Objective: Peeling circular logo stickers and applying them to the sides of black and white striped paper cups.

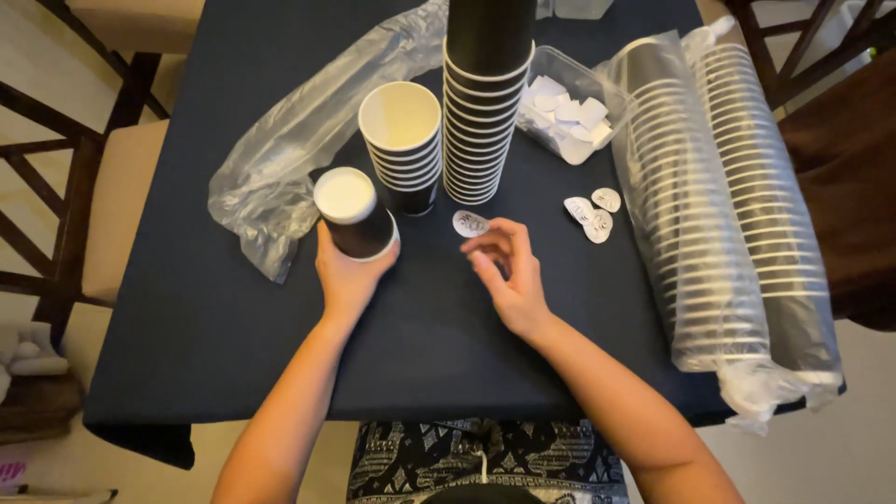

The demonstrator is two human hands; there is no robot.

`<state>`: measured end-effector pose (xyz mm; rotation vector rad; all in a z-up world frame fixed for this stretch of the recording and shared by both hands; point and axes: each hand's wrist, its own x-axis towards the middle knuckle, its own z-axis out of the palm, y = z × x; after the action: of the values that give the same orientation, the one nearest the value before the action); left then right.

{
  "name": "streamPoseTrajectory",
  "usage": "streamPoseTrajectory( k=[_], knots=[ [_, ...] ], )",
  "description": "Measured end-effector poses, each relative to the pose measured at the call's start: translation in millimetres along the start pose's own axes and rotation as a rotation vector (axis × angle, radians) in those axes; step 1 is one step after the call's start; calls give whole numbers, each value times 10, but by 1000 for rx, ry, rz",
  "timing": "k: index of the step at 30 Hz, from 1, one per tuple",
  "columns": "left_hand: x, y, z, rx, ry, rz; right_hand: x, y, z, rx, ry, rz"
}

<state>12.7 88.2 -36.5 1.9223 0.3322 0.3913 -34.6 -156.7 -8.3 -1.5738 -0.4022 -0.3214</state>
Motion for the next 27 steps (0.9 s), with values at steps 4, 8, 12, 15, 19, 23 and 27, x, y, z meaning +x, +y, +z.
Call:
streamPoseTrajectory(
  k=[4,8,12,15,19,23,27],
  knots=[
    [-312,223,-62,65,-10,272,-10,-78,19,-38,-39,-93],
    [-431,379,-136,326,-146,1032,-24,-109,57,-1,-119,-205],
    [-408,413,-103,442,-165,1147,-27,-201,29,-135,-147,-153],
    [-313,406,-114,408,-215,1156,-17,-237,27,-133,-117,-146],
    [-182,470,-207,295,-368,1098,56,-223,14,-181,-109,-399],
    [-40,476,-345,226,-500,1003,89,-322,61,-51,-117,-596],
    [87,347,-416,120,-357,510,106,-99,-137,25,1,-528]
  ],
)
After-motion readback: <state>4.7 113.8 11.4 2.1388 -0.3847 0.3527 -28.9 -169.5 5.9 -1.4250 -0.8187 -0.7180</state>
